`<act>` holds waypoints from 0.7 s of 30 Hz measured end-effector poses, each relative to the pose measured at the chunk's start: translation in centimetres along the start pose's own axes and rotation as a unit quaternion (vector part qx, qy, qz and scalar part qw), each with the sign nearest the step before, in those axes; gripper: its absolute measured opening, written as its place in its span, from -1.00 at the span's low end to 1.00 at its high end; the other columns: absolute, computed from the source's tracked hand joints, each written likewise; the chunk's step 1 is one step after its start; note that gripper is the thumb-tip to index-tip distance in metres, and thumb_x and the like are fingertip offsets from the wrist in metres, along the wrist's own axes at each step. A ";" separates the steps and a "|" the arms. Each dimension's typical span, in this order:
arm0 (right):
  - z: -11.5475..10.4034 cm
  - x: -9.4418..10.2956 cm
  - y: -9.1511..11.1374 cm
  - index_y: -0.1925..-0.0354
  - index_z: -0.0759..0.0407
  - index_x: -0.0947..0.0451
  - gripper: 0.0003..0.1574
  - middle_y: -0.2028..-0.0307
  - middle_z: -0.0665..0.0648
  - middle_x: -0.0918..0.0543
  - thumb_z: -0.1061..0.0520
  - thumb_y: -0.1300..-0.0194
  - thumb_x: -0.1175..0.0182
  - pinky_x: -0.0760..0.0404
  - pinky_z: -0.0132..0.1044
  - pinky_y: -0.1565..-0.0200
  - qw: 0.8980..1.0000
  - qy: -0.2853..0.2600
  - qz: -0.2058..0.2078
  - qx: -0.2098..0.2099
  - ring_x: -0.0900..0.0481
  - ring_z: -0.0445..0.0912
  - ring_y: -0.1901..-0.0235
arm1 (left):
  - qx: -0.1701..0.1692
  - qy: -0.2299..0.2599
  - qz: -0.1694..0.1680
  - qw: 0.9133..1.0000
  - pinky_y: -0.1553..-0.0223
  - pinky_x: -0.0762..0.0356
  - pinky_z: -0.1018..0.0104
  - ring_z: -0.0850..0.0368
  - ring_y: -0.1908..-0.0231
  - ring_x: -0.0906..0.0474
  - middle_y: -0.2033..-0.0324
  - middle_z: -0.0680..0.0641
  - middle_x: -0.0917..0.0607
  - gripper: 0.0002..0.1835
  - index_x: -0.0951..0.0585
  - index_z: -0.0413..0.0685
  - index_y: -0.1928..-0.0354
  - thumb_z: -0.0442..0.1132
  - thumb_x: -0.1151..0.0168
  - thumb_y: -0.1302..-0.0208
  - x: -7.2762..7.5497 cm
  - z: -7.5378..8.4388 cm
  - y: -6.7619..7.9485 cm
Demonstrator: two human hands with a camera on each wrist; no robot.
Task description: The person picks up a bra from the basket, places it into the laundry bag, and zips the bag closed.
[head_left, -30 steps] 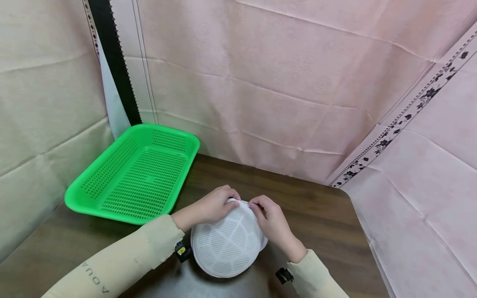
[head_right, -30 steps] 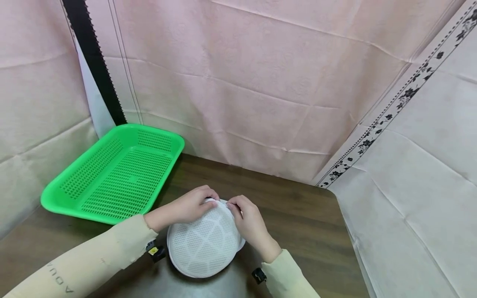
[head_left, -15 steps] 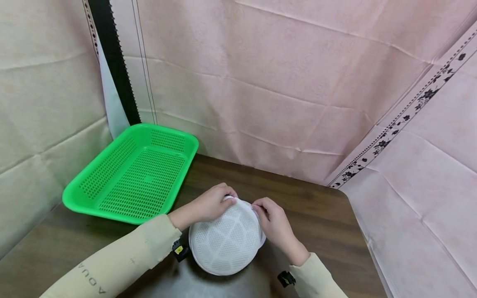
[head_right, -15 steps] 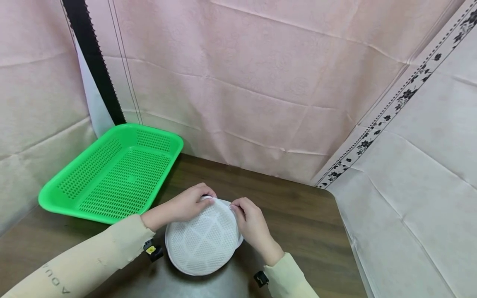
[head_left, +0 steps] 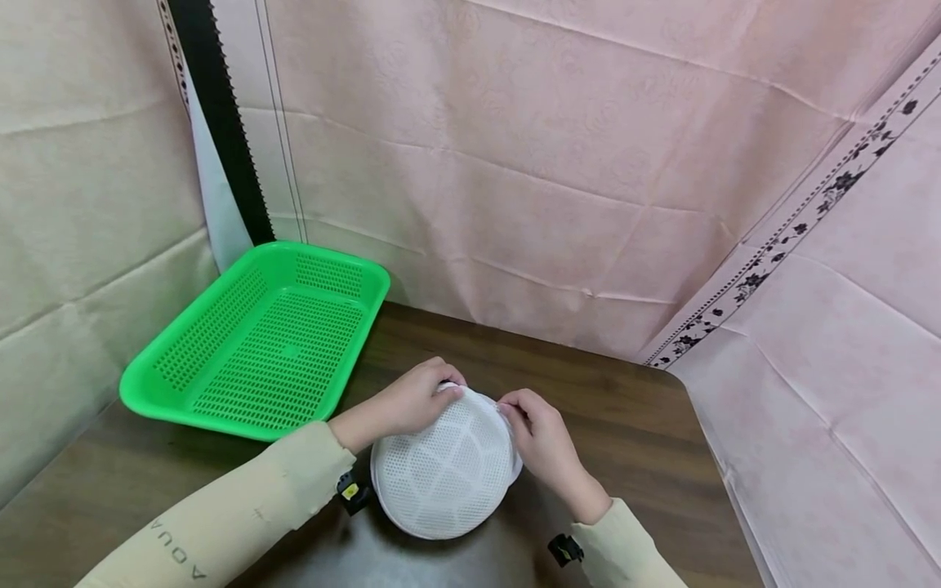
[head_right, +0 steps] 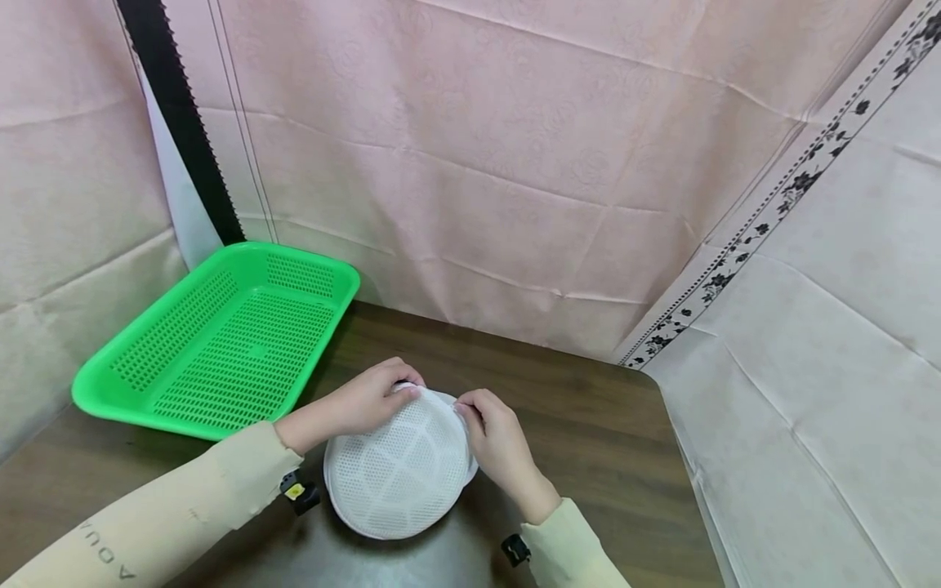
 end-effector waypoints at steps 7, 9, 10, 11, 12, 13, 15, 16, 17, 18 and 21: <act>0.3 0.2 0.3 0.27 -0.09 -0.49 -0.93 0.34 -0.14 -0.51 0.06 -0.24 -0.09 -0.51 -0.34 0.32 1.000 -0.009 -0.005 -0.013 -0.47 -0.23 0.39 | 0.012 0.015 0.010 1.000 0.21 -0.41 0.34 0.22 0.33 -0.40 0.35 0.13 -0.44 -0.84 -0.54 0.08 0.22 -0.08 -0.10 -0.23 0.2 -0.4 -0.1; 0.3 0.2 0.3 0.26 -0.08 -0.49 -0.93 0.34 -0.13 -0.51 0.05 -0.24 -0.09 -0.51 -0.34 0.32 1.000 -0.009 -0.005 -0.015 -0.47 -0.22 0.39 | 0.013 0.018 0.009 1.000 0.21 -0.41 0.34 0.22 0.33 -0.40 0.35 0.14 -0.44 -0.85 -0.53 0.08 0.22 -0.07 -0.10 -0.23 0.1 -0.4 -0.1; 0.3 0.2 0.3 0.26 -0.08 -0.49 -0.92 0.34 -0.13 -0.52 0.05 -0.24 -0.09 -0.51 -0.34 0.33 1.000 -0.010 -0.005 -0.015 -0.47 -0.22 0.39 | 0.013 0.019 0.010 1.000 0.21 -0.41 0.34 0.22 0.33 -0.40 0.35 0.14 -0.44 -0.85 -0.53 0.09 0.22 -0.07 -0.10 -0.23 0.1 -0.4 -0.2; 0.3 0.3 0.3 0.26 -0.08 -0.49 -0.92 0.33 -0.13 -0.52 0.06 -0.25 -0.09 -0.51 -0.34 0.33 1.000 -0.010 -0.004 -0.015 -0.47 -0.22 0.39 | 0.011 0.018 0.012 1.000 0.21 -0.41 0.34 0.22 0.33 -0.40 0.35 0.14 -0.44 -0.85 -0.53 0.09 0.22 -0.08 -0.10 -0.23 0.1 -0.4 -0.2; 0.3 0.3 0.3 0.26 -0.08 -0.49 -0.92 0.33 -0.13 -0.52 0.06 -0.25 -0.09 -0.51 -0.34 0.33 1.000 -0.009 -0.003 -0.015 -0.47 -0.22 0.40 | 0.010 0.019 0.013 1.000 0.21 -0.41 0.34 0.22 0.33 -0.40 0.35 0.14 -0.44 -0.86 -0.54 0.09 0.22 -0.08 -0.10 -0.23 0.1 -0.4 -0.2; 0.3 0.3 0.4 0.26 -0.08 -0.49 -0.92 0.33 -0.13 -0.52 0.06 -0.25 -0.09 -0.51 -0.34 0.34 1.000 -0.009 -0.002 -0.015 -0.47 -0.22 0.40 | 0.009 0.019 0.016 1.000 0.21 -0.40 0.34 0.22 0.33 -0.40 0.35 0.14 -0.44 -0.86 -0.54 0.09 0.23 -0.08 -0.10 -0.23 0.2 -0.4 -0.2; 0.3 0.4 0.4 0.25 -0.08 -0.49 -0.92 0.33 -0.13 -0.52 0.06 -0.25 -0.08 -0.50 -0.35 0.35 1.000 -0.008 0.001 -0.015 -0.46 -0.22 0.40 | 0.008 0.020 0.021 1.000 0.21 -0.40 0.33 0.22 0.33 -0.40 0.35 0.14 -0.44 -0.87 -0.54 0.09 0.24 -0.09 -0.10 -0.23 0.2 -0.3 -0.2; 0.3 0.4 0.4 0.25 -0.08 -0.49 -0.92 0.33 -0.13 -0.52 0.06 -0.25 -0.08 -0.50 -0.35 0.35 1.000 -0.008 0.003 -0.015 -0.46 -0.22 0.41 | 0.009 0.021 0.023 0.999 0.21 -0.40 0.33 0.23 0.33 -0.40 0.35 0.14 -0.44 -0.87 -0.54 0.09 0.24 -0.09 -0.10 -0.23 0.2 -0.4 -0.2; 0.3 0.4 0.5 0.25 -0.08 -0.49 -0.92 0.33 -0.14 -0.51 0.06 -0.25 -0.08 -0.50 -0.35 0.36 1.000 -0.007 0.004 -0.015 -0.46 -0.22 0.41 | 0.008 0.020 0.026 0.999 0.21 -0.40 0.33 0.23 0.33 -0.40 0.35 0.14 -0.44 -0.87 -0.54 0.09 0.25 -0.09 -0.10 -0.23 0.3 -0.4 -0.2; 0.3 0.5 0.5 0.25 -0.08 -0.49 -0.92 0.34 -0.14 -0.51 0.06 -0.25 -0.08 -0.49 -0.35 0.37 1.000 -0.006 0.005 -0.015 -0.46 -0.22 0.41 | 0.010 0.023 0.027 0.999 0.21 -0.40 0.33 0.23 0.33 -0.40 0.35 0.15 -0.45 -0.87 -0.55 0.09 0.25 -0.09 -0.11 -0.23 0.3 -0.4 -0.2; 0.3 0.6 0.6 0.25 -0.08 -0.49 -0.92 0.34 -0.14 -0.51 0.06 -0.26 -0.08 -0.49 -0.35 0.38 1.000 -0.005 0.008 -0.016 -0.45 -0.22 0.42 | 0.017 0.026 0.032 0.999 0.20 -0.40 0.33 0.24 0.32 -0.41 0.33 0.16 -0.45 -0.87 -0.55 0.11 0.25 -0.07 -0.10 -0.23 0.4 -0.6 -0.2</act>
Point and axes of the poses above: each hand's wrist, its own y-axis away from the middle knuckle, its own x-axis out of the back of the hand, z = x × y, the point moved 5 cm from there along -y, towards the middle knuckle
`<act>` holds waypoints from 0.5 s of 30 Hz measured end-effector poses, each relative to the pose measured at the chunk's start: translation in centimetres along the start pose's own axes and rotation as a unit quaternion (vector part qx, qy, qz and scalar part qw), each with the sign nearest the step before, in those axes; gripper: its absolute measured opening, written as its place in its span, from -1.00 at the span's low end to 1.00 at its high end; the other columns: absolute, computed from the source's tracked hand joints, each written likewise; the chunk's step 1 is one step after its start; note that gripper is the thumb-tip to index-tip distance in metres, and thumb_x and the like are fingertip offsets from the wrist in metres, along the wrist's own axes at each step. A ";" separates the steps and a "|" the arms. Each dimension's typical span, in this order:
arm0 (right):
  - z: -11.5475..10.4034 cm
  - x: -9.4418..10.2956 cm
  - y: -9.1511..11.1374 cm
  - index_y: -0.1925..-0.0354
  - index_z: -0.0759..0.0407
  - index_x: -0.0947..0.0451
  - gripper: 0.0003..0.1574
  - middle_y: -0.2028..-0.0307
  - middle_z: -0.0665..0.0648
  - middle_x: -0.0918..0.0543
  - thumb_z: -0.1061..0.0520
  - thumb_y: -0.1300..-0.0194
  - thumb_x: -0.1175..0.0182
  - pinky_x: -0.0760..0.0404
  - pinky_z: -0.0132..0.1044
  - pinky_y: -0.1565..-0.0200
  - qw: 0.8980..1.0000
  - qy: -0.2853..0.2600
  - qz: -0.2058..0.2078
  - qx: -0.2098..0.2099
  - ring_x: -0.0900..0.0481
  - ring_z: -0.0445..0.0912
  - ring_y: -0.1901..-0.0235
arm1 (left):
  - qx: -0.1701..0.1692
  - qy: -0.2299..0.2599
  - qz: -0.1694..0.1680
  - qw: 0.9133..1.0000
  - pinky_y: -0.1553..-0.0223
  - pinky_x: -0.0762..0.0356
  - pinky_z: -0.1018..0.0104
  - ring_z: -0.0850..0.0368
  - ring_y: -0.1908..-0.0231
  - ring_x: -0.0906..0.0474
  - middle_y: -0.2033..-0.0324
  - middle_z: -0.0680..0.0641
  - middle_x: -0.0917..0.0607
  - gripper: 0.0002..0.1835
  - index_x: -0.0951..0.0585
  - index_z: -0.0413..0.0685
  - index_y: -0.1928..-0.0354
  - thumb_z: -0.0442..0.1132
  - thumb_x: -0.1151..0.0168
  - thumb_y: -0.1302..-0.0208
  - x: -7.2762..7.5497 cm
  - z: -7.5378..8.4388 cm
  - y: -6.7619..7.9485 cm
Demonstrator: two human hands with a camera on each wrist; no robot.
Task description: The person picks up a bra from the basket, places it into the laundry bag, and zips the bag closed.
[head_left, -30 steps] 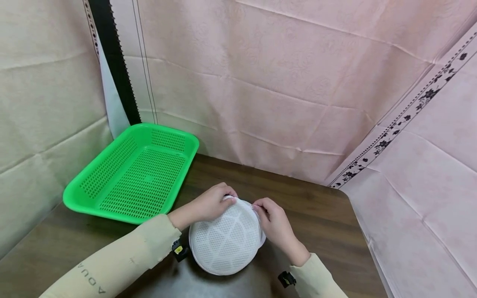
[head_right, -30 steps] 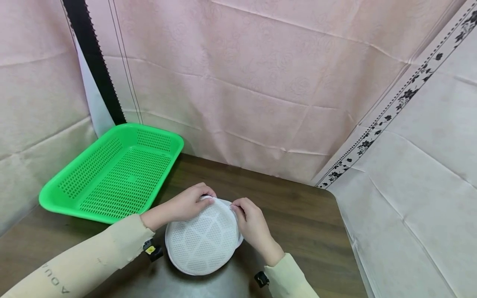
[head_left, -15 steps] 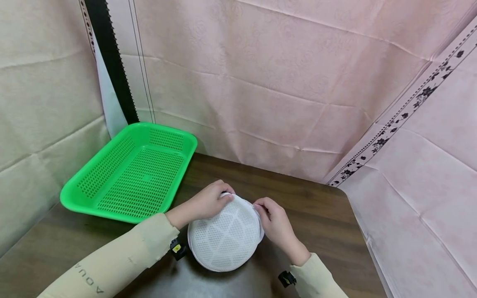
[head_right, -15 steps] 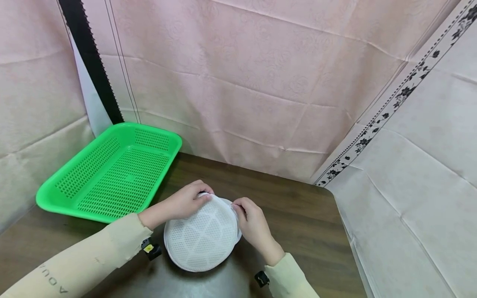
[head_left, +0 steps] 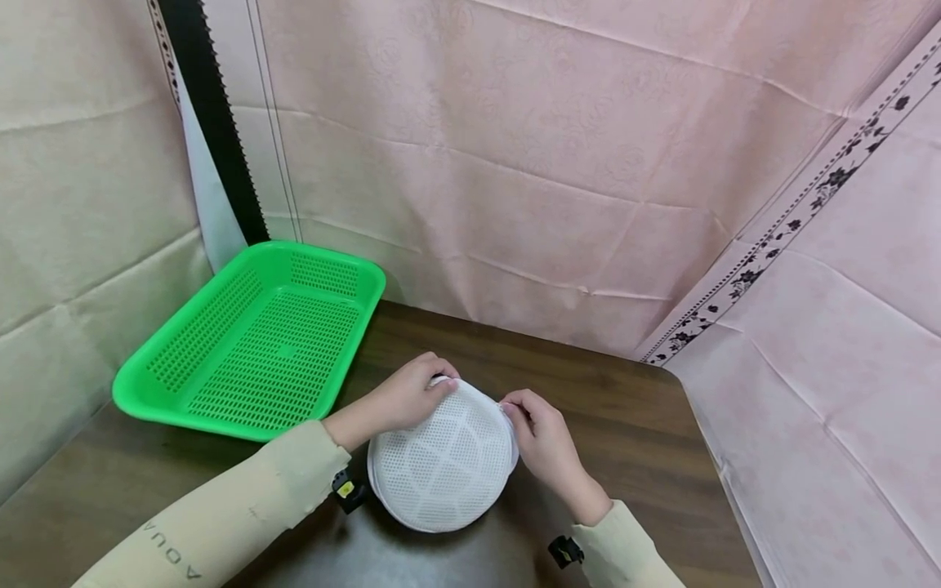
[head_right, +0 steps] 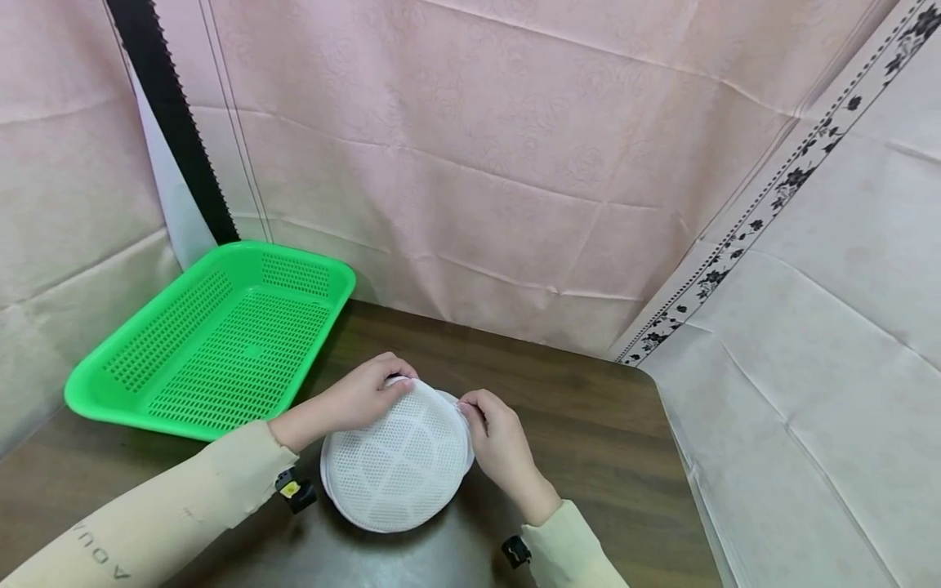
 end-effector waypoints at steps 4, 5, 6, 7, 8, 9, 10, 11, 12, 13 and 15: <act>0.1 0.1 0.1 0.25 -0.07 -0.49 -0.92 0.34 -0.14 -0.51 0.08 -0.25 -0.08 -0.49 -0.35 0.39 1.000 -0.001 0.003 -0.003 -0.45 -0.22 0.43 | 0.005 0.007 0.007 1.000 0.18 -0.40 0.32 0.24 0.29 -0.41 0.30 0.16 -0.46 -0.87 -0.55 0.11 0.25 -0.07 -0.10 -0.23 0.2 -0.1 0.0; 0.2 0.2 0.1 0.25 -0.07 -0.49 -0.92 0.34 -0.15 -0.51 0.08 -0.25 -0.08 -0.49 -0.35 0.39 1.000 -0.001 0.003 -0.004 -0.45 -0.22 0.43 | 0.005 0.009 0.008 1.000 0.17 -0.40 0.32 0.24 0.29 -0.41 0.29 0.15 -0.46 -0.86 -0.55 0.11 0.24 -0.07 -0.11 -0.23 0.2 -0.1 0.0; 0.3 0.2 0.2 0.25 -0.07 -0.50 -0.91 0.34 -0.15 -0.51 0.09 -0.25 -0.08 -0.49 -0.35 0.39 1.000 -0.002 0.004 -0.005 -0.46 -0.22 0.43 | 0.005 0.010 0.009 1.000 0.16 -0.40 0.31 0.23 0.28 -0.41 0.29 0.15 -0.46 -0.86 -0.55 0.10 0.24 -0.07 -0.11 -0.23 0.2 -0.1 0.0; 0.3 0.2 0.2 0.25 -0.07 -0.50 -0.91 0.34 -0.15 -0.51 0.09 -0.25 -0.08 -0.49 -0.35 0.39 1.000 -0.002 0.004 -0.004 -0.46 -0.22 0.43 | 0.006 0.012 0.008 1.000 0.16 -0.40 0.31 0.23 0.28 -0.41 0.29 0.15 -0.46 -0.86 -0.55 0.09 0.24 -0.07 -0.11 -0.23 0.3 -0.1 0.0; 0.4 0.2 0.2 0.26 -0.07 -0.49 -0.92 0.34 -0.15 -0.51 0.09 -0.25 -0.08 -0.49 -0.35 0.39 1.000 -0.001 0.005 -0.005 -0.46 -0.22 0.43 | 0.007 0.012 0.009 1.000 0.16 -0.40 0.30 0.23 0.28 -0.41 0.29 0.14 -0.46 -0.85 -0.55 0.09 0.23 -0.07 -0.10 -0.23 0.3 -0.1 0.0; 0.4 0.2 0.2 0.26 -0.06 -0.50 -0.92 0.34 -0.15 -0.51 0.09 -0.25 -0.08 -0.49 -0.35 0.39 1.000 -0.001 0.006 -0.005 -0.46 -0.22 0.43 | 0.008 0.012 0.010 1.000 0.16 -0.40 0.29 0.22 0.27 -0.41 0.28 0.14 -0.46 -0.85 -0.55 0.08 0.23 -0.07 -0.10 -0.23 0.3 -0.1 0.0; 0.5 0.3 0.2 0.26 -0.06 -0.49 -0.92 0.34 -0.15 -0.51 0.09 -0.26 -0.08 -0.49 -0.35 0.39 1.000 0.001 0.007 -0.006 -0.46 -0.22 0.43 | 0.008 0.013 0.013 1.000 0.16 -0.40 0.29 0.22 0.27 -0.41 0.29 0.14 -0.46 -0.85 -0.55 0.08 0.23 -0.08 -0.11 -0.23 0.4 0.0 0.0; 0.5 0.3 0.3 0.26 -0.06 -0.49 -0.92 0.34 -0.15 -0.51 0.09 -0.26 -0.08 -0.48 -0.35 0.40 1.000 0.002 0.007 -0.006 -0.46 -0.23 0.43 | 0.010 0.014 0.015 1.000 0.16 -0.40 0.29 0.21 0.27 -0.41 0.29 0.14 -0.46 -0.86 -0.55 0.08 0.23 -0.09 -0.11 -0.23 0.4 0.0 0.0; 0.6 0.3 0.3 0.26 -0.06 -0.49 -0.92 0.35 -0.15 -0.51 0.09 -0.26 -0.07 -0.48 -0.35 0.40 1.000 0.003 0.008 -0.007 -0.46 -0.22 0.43 | 0.011 0.016 0.018 1.000 0.16 -0.40 0.28 0.20 0.27 -0.41 0.29 0.13 -0.46 -0.86 -0.55 0.07 0.23 -0.10 -0.11 -0.23 0.5 0.0 0.0; 0.6 0.3 0.3 0.27 -0.06 -0.49 -0.92 0.35 -0.16 -0.51 0.09 -0.26 -0.07 -0.48 -0.36 0.40 1.000 0.004 0.009 -0.007 -0.45 -0.23 0.43 | 0.013 0.016 0.019 1.000 0.16 -0.39 0.27 0.20 0.28 -0.41 0.30 0.13 -0.46 -0.87 -0.55 0.07 0.23 -0.11 -0.11 -0.23 0.5 0.0 0.1; 0.6 0.4 0.4 0.27 -0.06 -0.49 -0.92 0.35 -0.16 -0.51 0.10 -0.26 -0.07 -0.48 -0.36 0.41 1.000 0.006 0.011 -0.008 -0.45 -0.23 0.43 | 0.015 0.018 0.021 1.000 0.17 -0.39 0.27 0.20 0.28 -0.40 0.30 0.12 -0.46 -0.87 -0.56 0.06 0.23 -0.12 -0.12 -0.23 0.5 0.0 0.0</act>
Point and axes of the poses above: each hand's wrist, its own y-axis away from the middle knuckle, its own x-axis out of the back of the hand, z = x × y, the point moved 5 cm from there along -y, towards the middle knuckle
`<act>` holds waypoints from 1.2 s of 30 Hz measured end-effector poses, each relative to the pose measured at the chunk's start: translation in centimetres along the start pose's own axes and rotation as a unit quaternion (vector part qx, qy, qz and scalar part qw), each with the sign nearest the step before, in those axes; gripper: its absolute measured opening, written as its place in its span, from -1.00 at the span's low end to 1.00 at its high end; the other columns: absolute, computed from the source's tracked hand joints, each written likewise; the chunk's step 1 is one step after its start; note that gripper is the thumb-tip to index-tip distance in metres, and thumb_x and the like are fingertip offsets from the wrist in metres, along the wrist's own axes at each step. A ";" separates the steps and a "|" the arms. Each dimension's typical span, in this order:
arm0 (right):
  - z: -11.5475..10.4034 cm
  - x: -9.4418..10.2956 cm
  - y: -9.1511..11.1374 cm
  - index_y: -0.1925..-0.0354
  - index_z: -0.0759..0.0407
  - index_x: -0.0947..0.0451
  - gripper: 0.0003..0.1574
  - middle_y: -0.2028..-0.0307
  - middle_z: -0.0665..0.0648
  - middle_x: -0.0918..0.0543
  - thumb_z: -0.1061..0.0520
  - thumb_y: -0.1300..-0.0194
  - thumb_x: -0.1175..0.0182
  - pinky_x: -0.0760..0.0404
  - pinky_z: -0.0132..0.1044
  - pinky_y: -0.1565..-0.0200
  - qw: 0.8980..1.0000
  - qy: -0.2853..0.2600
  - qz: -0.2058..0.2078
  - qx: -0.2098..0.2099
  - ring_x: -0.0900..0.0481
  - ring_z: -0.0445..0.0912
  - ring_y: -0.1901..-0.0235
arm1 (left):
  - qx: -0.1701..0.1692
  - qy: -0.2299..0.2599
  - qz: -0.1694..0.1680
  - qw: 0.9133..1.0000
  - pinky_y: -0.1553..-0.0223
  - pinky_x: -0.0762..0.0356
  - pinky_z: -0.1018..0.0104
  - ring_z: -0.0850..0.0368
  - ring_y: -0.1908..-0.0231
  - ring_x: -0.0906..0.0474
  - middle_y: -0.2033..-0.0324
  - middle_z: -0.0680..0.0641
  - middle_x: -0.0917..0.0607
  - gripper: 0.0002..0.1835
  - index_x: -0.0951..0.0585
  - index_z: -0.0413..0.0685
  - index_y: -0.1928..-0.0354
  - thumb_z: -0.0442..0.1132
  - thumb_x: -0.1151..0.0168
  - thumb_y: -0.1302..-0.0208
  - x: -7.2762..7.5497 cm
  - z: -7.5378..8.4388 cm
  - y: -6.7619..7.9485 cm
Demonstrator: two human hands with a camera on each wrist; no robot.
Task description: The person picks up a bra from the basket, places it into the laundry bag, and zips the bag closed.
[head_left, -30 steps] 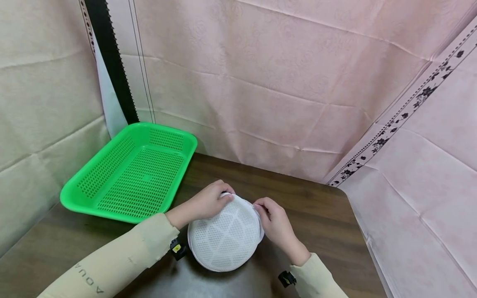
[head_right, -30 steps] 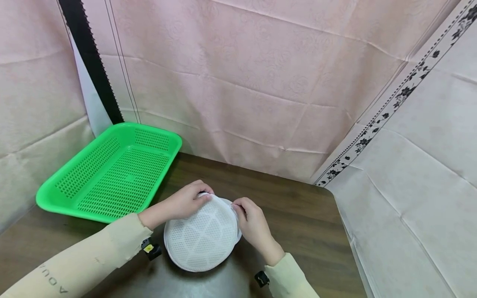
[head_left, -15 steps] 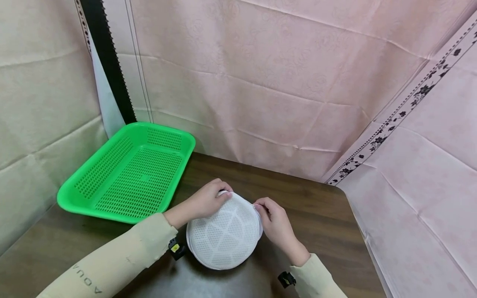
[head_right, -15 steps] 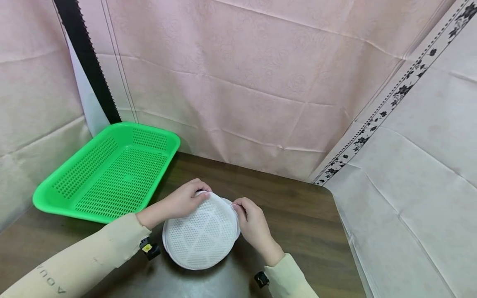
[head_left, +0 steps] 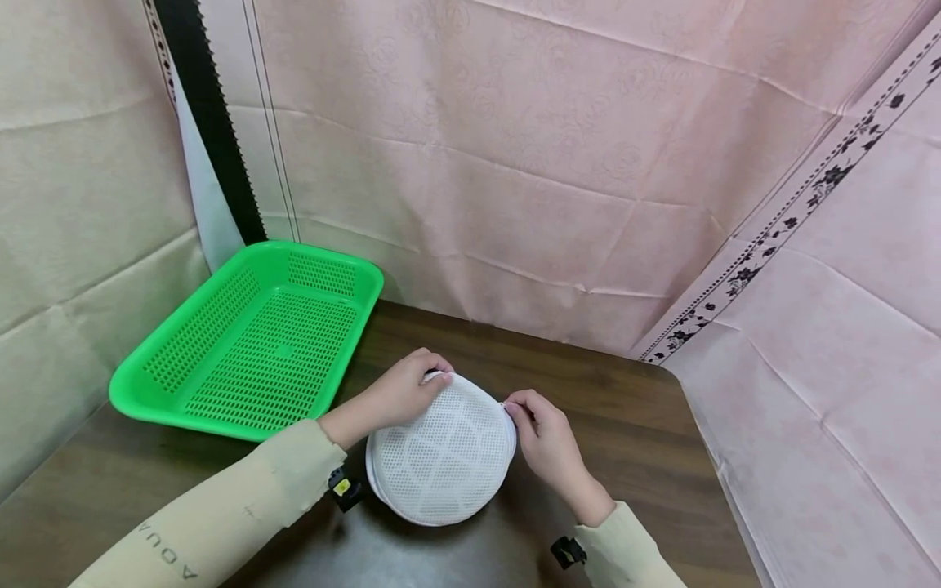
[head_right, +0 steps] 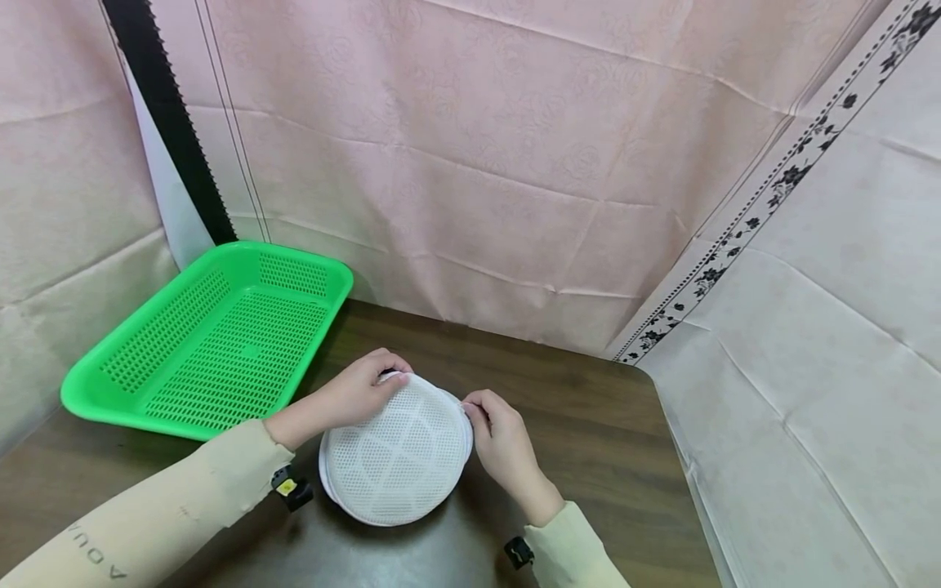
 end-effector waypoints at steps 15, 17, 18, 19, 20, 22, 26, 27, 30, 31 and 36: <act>0.0 0.4 0.3 0.27 -0.02 -0.48 -0.92 0.38 0.02 -0.55 0.11 -0.26 -0.07 -0.47 -0.37 0.45 1.000 -0.021 -0.004 0.005 -0.44 -0.21 0.46 | 0.014 0.000 0.015 1.000 0.17 -0.40 0.26 0.17 0.28 -0.40 0.28 0.10 -0.46 -0.84 -0.55 0.08 0.21 -0.08 -0.08 -0.24 0.6 -0.9 -0.1; 0.0 0.4 0.3 0.26 -0.02 -0.48 -0.92 0.38 0.02 -0.55 0.11 -0.26 -0.06 -0.47 -0.37 0.45 1.000 -0.024 -0.005 0.005 -0.44 -0.21 0.46 | 0.014 0.002 0.014 1.000 0.17 -0.40 0.26 0.16 0.28 -0.40 0.28 0.10 -0.46 -0.84 -0.55 0.08 0.21 -0.08 -0.08 -0.24 0.6 -1.0 -0.1; 0.0 0.4 0.3 0.26 -0.02 -0.48 -0.92 0.38 0.00 -0.54 0.10 -0.26 -0.06 -0.48 -0.37 0.44 1.000 -0.023 -0.005 0.005 -0.44 -0.21 0.46 | 0.012 0.003 0.015 1.000 0.17 -0.40 0.26 0.16 0.28 -0.40 0.28 0.10 -0.46 -0.84 -0.55 0.08 0.22 -0.08 -0.08 -0.24 0.6 -1.0 -0.1; 0.0 0.4 0.3 0.25 -0.03 -0.48 -0.92 0.38 -0.02 -0.54 0.09 -0.26 -0.06 -0.47 -0.37 0.44 1.000 -0.022 -0.004 0.003 -0.44 -0.21 0.46 | 0.011 0.003 0.016 1.000 0.17 -0.40 0.26 0.16 0.28 -0.40 0.29 0.09 -0.46 -0.85 -0.55 0.08 0.22 -0.09 -0.08 -0.24 0.6 -1.0 -0.1; 0.0 0.4 0.3 0.25 -0.04 -0.47 -0.92 0.38 -0.05 -0.53 0.09 -0.27 -0.06 -0.47 -0.38 0.44 1.000 -0.020 -0.003 0.002 -0.44 -0.22 0.46 | 0.009 0.004 0.018 1.000 0.18 -0.40 0.26 0.16 0.29 -0.40 0.29 0.10 -0.46 -0.86 -0.55 0.08 0.23 -0.09 -0.08 -0.24 0.6 -1.0 -0.1; 0.0 0.4 0.3 0.25 -0.05 -0.46 -0.92 0.39 -0.09 -0.51 0.08 -0.27 -0.05 -0.47 -0.38 0.44 1.000 -0.018 -0.001 -0.001 -0.44 -0.22 0.46 | 0.004 0.005 0.022 1.000 0.19 -0.40 0.27 0.16 0.30 -0.40 0.30 0.10 -0.46 -0.87 -0.55 0.10 0.24 -0.09 -0.09 -0.23 0.7 -1.0 -0.1; -0.1 0.4 0.2 0.24 -0.04 -0.46 -0.92 0.39 -0.12 -0.49 0.08 -0.27 -0.06 -0.47 -0.37 0.45 1.000 -0.016 0.002 -0.007 -0.44 -0.21 0.46 | -0.005 -0.001 0.030 1.000 0.20 -0.41 0.32 0.19 0.30 -0.39 0.32 0.13 -0.46 -0.88 -0.55 0.16 0.27 -0.05 -0.11 -0.21 1.0 -0.7 -0.2; -0.1 0.4 0.2 0.25 -0.03 -0.46 -0.93 0.39 -0.12 -0.50 0.09 -0.27 -0.06 -0.47 -0.37 0.45 1.000 -0.017 0.003 -0.008 -0.43 -0.20 0.47 | -0.009 -0.003 0.032 0.999 0.21 -0.41 0.34 0.20 0.30 -0.38 0.32 0.14 -0.46 -0.88 -0.55 0.18 0.27 -0.03 -0.12 -0.20 1.0 -0.6 -0.3; -0.2 0.4 0.1 0.25 -0.02 -0.46 -0.93 0.39 -0.10 -0.50 0.10 -0.26 -0.06 -0.47 -0.37 0.45 1.000 -0.021 0.005 -0.009 -0.44 -0.20 0.47 | -0.035 -0.015 0.039 0.998 0.21 -0.40 0.38 0.25 0.29 -0.39 0.33 0.17 -0.46 -0.85 -0.56 0.18 0.27 0.00 -0.16 -0.15 1.2 0.1 -0.7; -0.2 0.4 0.0 0.25 -0.02 -0.46 -0.93 0.39 -0.10 -0.51 0.10 -0.26 -0.06 -0.47 -0.37 0.44 1.000 -0.023 0.007 -0.009 -0.44 -0.20 0.46 | -0.043 -0.022 0.040 0.998 0.20 -0.40 0.39 0.27 0.29 -0.39 0.33 0.17 -0.47 -0.83 -0.56 0.19 0.26 0.02 -0.17 -0.14 1.2 0.4 -0.8; -0.5 0.3 -0.2 0.26 0.01 -0.47 -0.93 0.39 -0.10 -0.51 0.11 -0.26 -0.07 -0.47 -0.37 0.43 0.999 -0.032 0.011 -0.003 -0.45 -0.20 0.46 | -0.078 -0.067 0.026 0.994 0.14 -0.39 0.38 0.32 0.21 -0.38 0.27 0.16 -0.52 -0.71 -0.57 0.20 0.19 0.11 -0.19 -0.08 0.7 2.2 -1.0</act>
Point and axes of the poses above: each hand's wrist, its own y-axis away from the middle knuckle, its own x-axis out of the back of the hand, z = x × y, the point moved 5 cm from there along -y, towards the middle knuckle
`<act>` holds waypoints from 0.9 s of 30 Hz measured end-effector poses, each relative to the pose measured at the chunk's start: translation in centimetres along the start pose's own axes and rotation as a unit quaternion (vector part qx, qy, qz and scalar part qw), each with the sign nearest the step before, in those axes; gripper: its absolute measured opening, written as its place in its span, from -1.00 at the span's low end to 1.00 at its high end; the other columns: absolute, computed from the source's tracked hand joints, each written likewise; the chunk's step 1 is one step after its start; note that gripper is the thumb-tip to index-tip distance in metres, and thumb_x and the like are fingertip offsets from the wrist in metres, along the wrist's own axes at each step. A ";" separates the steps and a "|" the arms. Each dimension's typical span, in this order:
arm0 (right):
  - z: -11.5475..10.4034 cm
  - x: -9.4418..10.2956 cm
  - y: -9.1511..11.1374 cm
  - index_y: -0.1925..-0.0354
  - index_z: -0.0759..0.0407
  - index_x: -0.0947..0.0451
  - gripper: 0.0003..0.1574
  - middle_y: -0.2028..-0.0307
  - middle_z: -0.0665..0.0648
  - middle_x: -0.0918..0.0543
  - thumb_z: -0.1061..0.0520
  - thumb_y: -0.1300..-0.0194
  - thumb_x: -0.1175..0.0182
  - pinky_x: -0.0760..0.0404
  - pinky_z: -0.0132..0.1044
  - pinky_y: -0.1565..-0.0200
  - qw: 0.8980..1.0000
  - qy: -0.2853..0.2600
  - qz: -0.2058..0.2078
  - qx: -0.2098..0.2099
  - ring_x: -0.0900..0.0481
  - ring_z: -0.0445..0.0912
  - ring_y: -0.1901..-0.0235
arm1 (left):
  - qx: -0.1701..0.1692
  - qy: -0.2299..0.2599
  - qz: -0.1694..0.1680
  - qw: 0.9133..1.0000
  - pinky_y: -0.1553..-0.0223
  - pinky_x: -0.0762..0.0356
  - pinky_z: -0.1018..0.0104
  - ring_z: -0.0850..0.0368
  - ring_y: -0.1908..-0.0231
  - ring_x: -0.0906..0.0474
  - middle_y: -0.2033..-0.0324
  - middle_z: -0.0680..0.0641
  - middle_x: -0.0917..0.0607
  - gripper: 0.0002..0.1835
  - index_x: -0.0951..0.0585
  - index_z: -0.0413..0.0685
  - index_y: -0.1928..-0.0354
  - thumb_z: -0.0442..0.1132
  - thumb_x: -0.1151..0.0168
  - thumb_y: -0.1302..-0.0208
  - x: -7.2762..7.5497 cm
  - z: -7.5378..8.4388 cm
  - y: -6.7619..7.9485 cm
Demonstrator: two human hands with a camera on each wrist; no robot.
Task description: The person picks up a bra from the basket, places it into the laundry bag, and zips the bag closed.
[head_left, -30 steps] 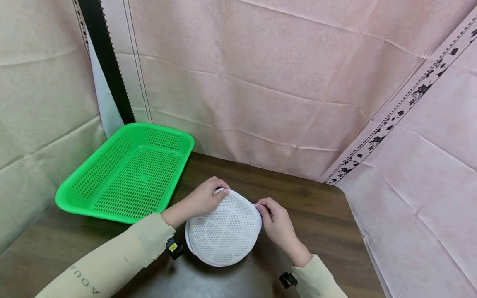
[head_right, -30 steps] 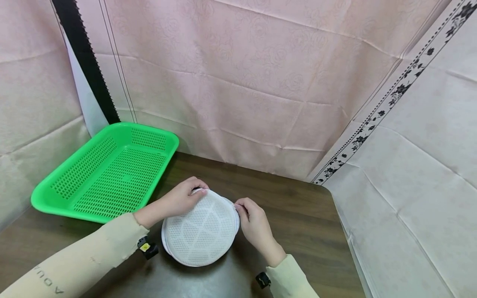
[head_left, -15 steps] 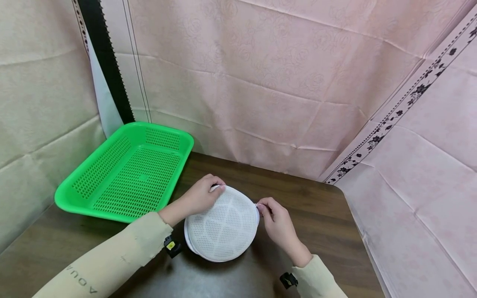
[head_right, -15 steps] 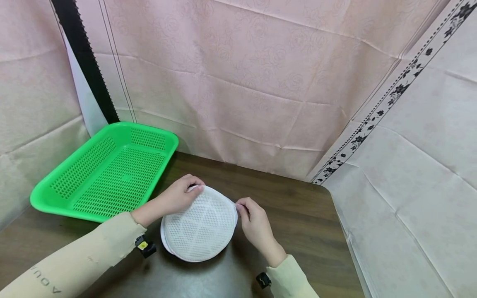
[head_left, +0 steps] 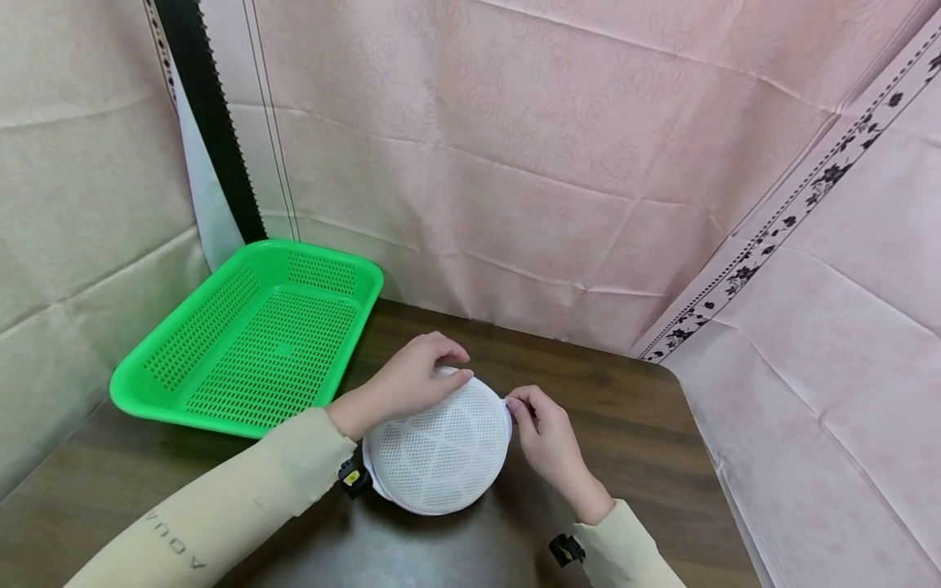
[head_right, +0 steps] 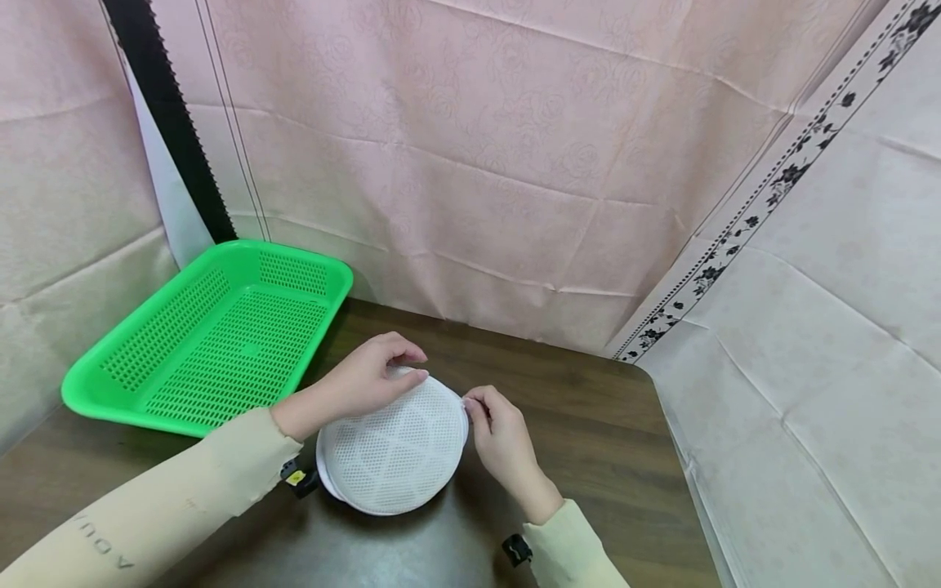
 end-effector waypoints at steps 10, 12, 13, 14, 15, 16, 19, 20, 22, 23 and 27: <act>-0.3 0.0 -0.1 0.25 -0.01 -0.45 -0.93 0.39 -0.09 -0.50 0.09 -0.27 -0.05 -0.48 -0.37 0.44 1.000 -0.013 -0.002 0.006 -0.45 -0.20 0.46 | -0.088 -0.065 -0.050 0.993 0.08 -0.23 0.22 0.25 0.14 -0.33 0.21 0.20 -0.54 -0.67 -0.58 0.25 0.15 0.16 -0.18 -0.06 -1.9 2.1 0.0; -0.4 0.0 -0.1 0.25 0.00 -0.45 -0.93 0.39 -0.09 -0.50 0.10 -0.27 -0.06 -0.48 -0.37 0.45 1.000 -0.015 0.000 0.010 -0.44 -0.21 0.46 | -0.103 -0.076 -0.063 0.990 0.07 -0.21 0.20 0.24 0.14 -0.33 0.21 0.22 -0.53 -0.69 -0.58 0.26 0.14 0.13 -0.17 -0.09 -2.3 2.2 0.0; -0.5 0.0 -0.1 0.24 0.00 -0.45 -0.92 0.38 -0.09 -0.50 0.10 -0.27 -0.06 -0.48 -0.37 0.45 1.000 -0.017 0.001 0.011 -0.44 -0.21 0.46 | -0.108 -0.078 -0.068 0.989 0.07 -0.21 0.20 0.24 0.13 -0.33 0.21 0.22 -0.53 -0.70 -0.58 0.25 0.13 0.11 -0.17 -0.11 -2.4 2.2 0.1; -0.5 0.0 -0.1 0.24 0.01 -0.45 -0.92 0.38 -0.10 -0.50 0.10 -0.27 -0.06 -0.48 -0.38 0.45 1.000 -0.017 0.002 0.013 -0.44 -0.22 0.46 | -0.113 -0.081 -0.072 0.988 0.06 -0.21 0.20 0.24 0.14 -0.33 0.22 0.23 -0.52 -0.71 -0.58 0.25 0.12 0.09 -0.16 -0.12 -2.5 2.2 0.1; -0.6 0.0 -0.2 0.24 0.01 -0.46 -0.92 0.38 -0.10 -0.50 0.10 -0.27 -0.06 -0.48 -0.38 0.45 1.000 -0.019 0.002 0.013 -0.44 -0.22 0.46 | -0.116 -0.081 -0.075 0.987 0.05 -0.21 0.20 0.24 0.13 -0.33 0.22 0.23 -0.52 -0.73 -0.58 0.24 0.12 0.06 -0.16 -0.14 -2.6 2.2 0.1; -0.6 0.0 -0.1 0.24 0.02 -0.46 -0.92 0.38 -0.09 -0.51 0.11 -0.26 -0.06 -0.48 -0.38 0.45 1.000 -0.021 0.002 0.013 -0.44 -0.22 0.46 | -0.118 -0.083 -0.076 0.987 0.05 -0.21 0.20 0.24 0.13 -0.34 0.22 0.23 -0.53 -0.74 -0.58 0.23 0.12 0.04 -0.15 -0.15 -2.7 2.2 0.2; -0.7 -0.1 -0.1 0.24 0.02 -0.46 -0.92 0.38 -0.08 -0.51 0.12 -0.26 -0.06 -0.48 -0.38 0.46 1.000 -0.024 -0.002 0.015 -0.44 -0.22 0.46 | -0.118 -0.087 -0.073 0.986 0.03 -0.22 0.21 0.24 0.14 -0.35 0.23 0.22 -0.53 -0.80 -0.57 0.20 0.16 -0.02 -0.15 -0.17 -2.8 2.2 0.2; -0.8 -0.1 -0.1 0.24 0.02 -0.46 -0.92 0.38 -0.07 -0.51 0.13 -0.26 -0.06 -0.47 -0.38 0.46 1.000 -0.023 -0.004 0.015 -0.44 -0.21 0.47 | -0.117 -0.091 -0.071 0.986 0.03 -0.22 0.22 0.25 0.14 -0.36 0.24 0.22 -0.53 -0.81 -0.57 0.20 0.17 -0.03 -0.16 -0.17 -2.8 2.1 0.3; -0.9 -0.2 -0.1 0.24 0.02 -0.46 -0.92 0.38 -0.06 -0.51 0.13 -0.26 -0.07 -0.47 -0.37 0.46 1.000 -0.021 -0.007 0.017 -0.43 -0.20 0.47 | -0.117 -0.094 -0.066 0.986 0.02 -0.23 0.22 0.26 0.14 -0.37 0.25 0.22 -0.52 -0.84 -0.56 0.19 0.20 -0.06 -0.16 -0.18 -2.7 2.1 0.3; -0.9 -0.2 -0.1 0.24 0.02 -0.46 -0.92 0.38 -0.06 -0.51 0.14 -0.26 -0.07 -0.47 -0.37 0.46 1.000 -0.018 -0.008 0.017 -0.43 -0.20 0.47 | -0.118 -0.094 -0.063 0.986 0.02 -0.23 0.22 0.26 0.14 -0.37 0.25 0.22 -0.52 -0.85 -0.56 0.19 0.20 -0.08 -0.16 -0.18 -2.7 2.1 0.4; -1.0 -0.3 -0.2 0.25 0.01 -0.46 -0.92 0.38 -0.08 -0.50 0.14 -0.25 -0.08 -0.46 -0.38 0.46 1.000 -0.004 -0.007 0.021 -0.43 -0.21 0.47 | -0.124 -0.088 -0.055 0.987 0.04 -0.23 0.23 0.26 0.15 -0.37 0.26 0.22 -0.52 -0.88 -0.56 0.17 0.22 -0.11 -0.15 -0.19 -2.6 2.0 0.4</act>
Point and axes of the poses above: each hand's wrist, its own y-axis away from the middle knuckle, its own x-axis out of the back of the hand, z = x × y, the point moved 5 cm from there along -y, towards the middle knuckle
